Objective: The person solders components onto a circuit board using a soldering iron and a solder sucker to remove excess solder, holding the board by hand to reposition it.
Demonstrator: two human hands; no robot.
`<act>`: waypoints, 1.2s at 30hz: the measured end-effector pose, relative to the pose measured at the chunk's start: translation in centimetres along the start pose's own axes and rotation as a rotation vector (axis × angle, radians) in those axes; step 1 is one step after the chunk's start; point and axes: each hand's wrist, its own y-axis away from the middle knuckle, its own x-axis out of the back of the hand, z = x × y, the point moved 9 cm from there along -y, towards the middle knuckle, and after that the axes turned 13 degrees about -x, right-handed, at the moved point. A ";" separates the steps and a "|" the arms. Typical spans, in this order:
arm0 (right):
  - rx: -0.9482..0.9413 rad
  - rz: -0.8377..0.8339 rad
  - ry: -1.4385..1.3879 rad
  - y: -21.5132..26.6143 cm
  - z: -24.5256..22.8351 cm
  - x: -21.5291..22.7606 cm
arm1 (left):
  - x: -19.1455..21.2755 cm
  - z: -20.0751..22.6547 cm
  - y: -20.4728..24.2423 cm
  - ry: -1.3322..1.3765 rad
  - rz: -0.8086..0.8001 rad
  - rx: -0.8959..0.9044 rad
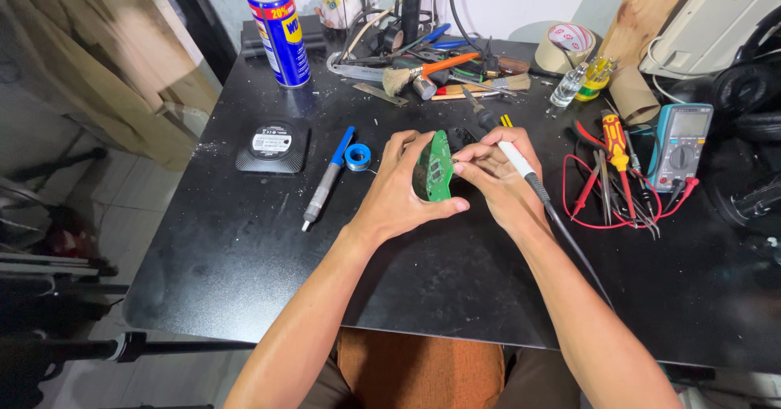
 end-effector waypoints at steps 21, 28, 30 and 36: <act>0.107 0.080 0.218 0.7 -1.3 2.5 | -0.3 -1.8 1.2 -0.517 -0.151 -0.003; 0.063 0.136 0.219 0.8 -0.6 3.2 | 0.1 -1.3 1.4 -0.528 -0.093 -0.009; 0.076 0.172 0.143 0.8 -0.4 3.8 | 0.6 -1.7 1.5 -0.483 -0.050 -0.003; 0.048 0.304 0.116 1.0 -0.2 5.3 | 5.2 -5.2 2.3 -0.721 -0.004 -0.005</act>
